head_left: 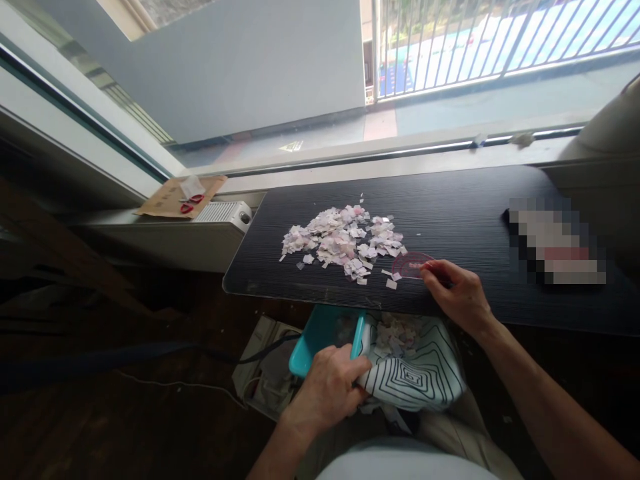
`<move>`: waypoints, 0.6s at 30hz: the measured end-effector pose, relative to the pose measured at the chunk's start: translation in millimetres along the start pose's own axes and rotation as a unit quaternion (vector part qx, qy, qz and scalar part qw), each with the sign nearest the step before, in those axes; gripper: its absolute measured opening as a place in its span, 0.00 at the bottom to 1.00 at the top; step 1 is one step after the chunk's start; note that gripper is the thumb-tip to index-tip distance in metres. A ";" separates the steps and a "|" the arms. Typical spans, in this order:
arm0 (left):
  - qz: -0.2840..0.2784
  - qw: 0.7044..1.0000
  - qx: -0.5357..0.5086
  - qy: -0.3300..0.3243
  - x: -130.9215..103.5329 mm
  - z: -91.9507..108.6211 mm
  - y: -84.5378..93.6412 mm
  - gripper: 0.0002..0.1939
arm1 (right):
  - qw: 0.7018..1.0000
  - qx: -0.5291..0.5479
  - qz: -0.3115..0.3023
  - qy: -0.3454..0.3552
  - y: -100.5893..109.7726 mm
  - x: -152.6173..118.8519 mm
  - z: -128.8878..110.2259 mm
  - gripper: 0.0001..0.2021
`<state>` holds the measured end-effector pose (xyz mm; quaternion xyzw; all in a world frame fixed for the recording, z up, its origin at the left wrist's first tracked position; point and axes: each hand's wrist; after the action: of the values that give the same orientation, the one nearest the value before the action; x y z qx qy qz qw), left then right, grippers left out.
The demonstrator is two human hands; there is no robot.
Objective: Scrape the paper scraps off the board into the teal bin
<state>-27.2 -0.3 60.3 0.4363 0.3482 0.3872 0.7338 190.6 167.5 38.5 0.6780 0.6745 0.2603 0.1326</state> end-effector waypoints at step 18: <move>0.030 1.000 0.009 -0.004 1.5 -2.1 -0.7 0.01 | 0.997 0.005 -0.074 0.020 18.0 -15.2 -5.9 0.09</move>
<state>-28.1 1.6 58.6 0.4548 0.3352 0.4040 0.7194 203.4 150.5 50.3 0.6214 0.7269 0.2595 0.1346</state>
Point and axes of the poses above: each hand's wrist, its own x-axis towards the middle knuckle, its own y-axis out of the back of the hand, z = x × y, and after that the axes turned 9 degrees about -y, right-handed
